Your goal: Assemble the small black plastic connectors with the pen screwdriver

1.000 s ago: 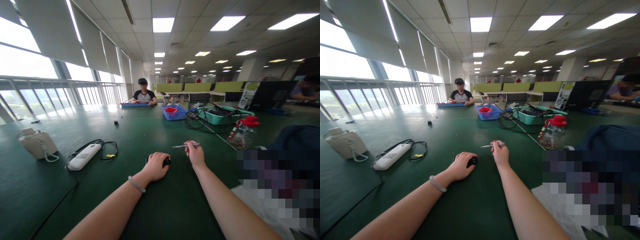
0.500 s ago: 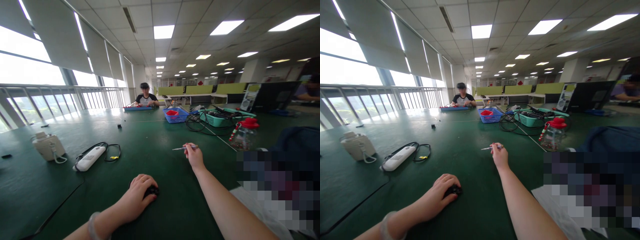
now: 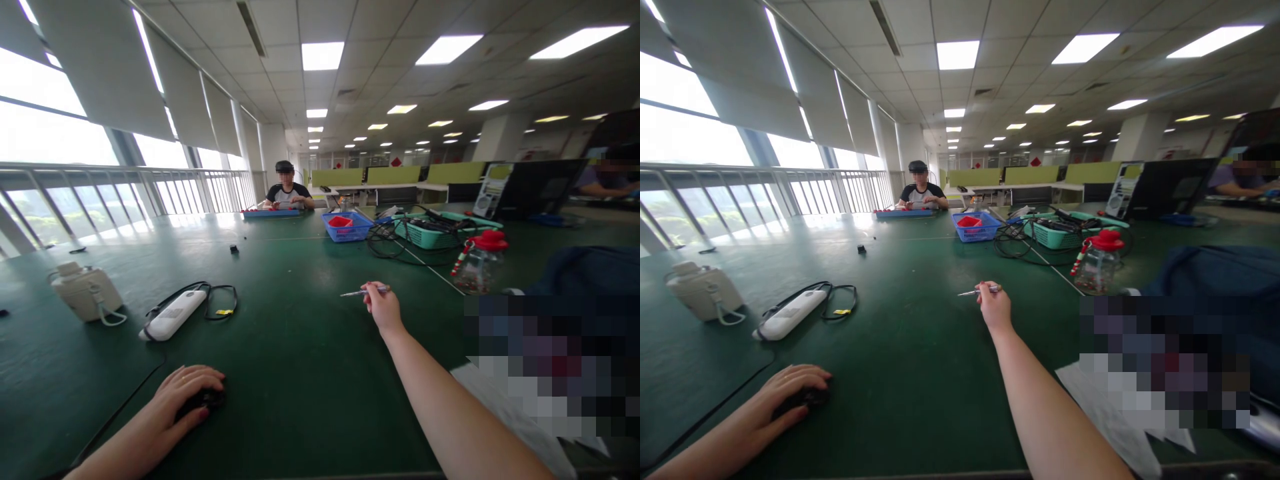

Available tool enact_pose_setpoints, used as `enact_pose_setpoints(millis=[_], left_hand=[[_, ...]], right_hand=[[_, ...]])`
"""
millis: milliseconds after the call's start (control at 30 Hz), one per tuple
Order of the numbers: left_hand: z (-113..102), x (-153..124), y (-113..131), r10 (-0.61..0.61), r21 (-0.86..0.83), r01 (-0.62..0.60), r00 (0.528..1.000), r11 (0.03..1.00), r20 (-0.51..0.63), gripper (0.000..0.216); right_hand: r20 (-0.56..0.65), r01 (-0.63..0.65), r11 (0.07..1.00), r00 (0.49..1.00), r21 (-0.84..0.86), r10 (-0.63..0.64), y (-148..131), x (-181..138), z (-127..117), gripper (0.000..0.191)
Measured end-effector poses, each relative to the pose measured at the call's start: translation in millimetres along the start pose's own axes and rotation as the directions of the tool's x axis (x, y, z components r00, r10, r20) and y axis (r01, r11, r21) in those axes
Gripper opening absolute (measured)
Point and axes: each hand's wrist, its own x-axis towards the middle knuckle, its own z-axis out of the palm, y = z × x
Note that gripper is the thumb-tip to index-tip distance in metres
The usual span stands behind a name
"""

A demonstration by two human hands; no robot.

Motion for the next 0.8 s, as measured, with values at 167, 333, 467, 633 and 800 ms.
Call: enact_pose_setpoints(millis=[167,333,467,633,800], left_hand=[[0.7,-0.9,5.4,-0.081,-0.008,0.081,0.996,0.997,-0.041,0.029],[0.4,-1.2,7.8,-0.279,-0.222,0.215,0.906,0.951,-0.317,0.041],[4.8,0.3,18.9,-0.487,-0.505,0.229,0.736,0.832,-0.470,0.057],[5.5,-1.0,25.6,-0.538,-0.514,0.288,0.718,0.808,-0.442,0.061],[2.6,-8.7,20.7,-0.504,-0.479,0.260,0.706,0.838,-0.498,0.055]], right_hand=[[0.029,-0.048,0.997,0.999,0.058,0.046,0.2,-0.4,0.0,0.033],[0.032,-0.048,0.996,0.998,0.074,0.046,-0.7,-0.3,0.4,0.034],[0.038,-0.046,0.996,0.998,0.075,0.044,-1.9,-1.0,0.4,0.034],[0.045,-0.051,0.994,0.998,0.093,0.047,-2.7,-1.5,2.1,0.031],[0.041,-0.055,0.995,0.998,0.085,0.051,-3.4,-1.3,2.9,0.030]])
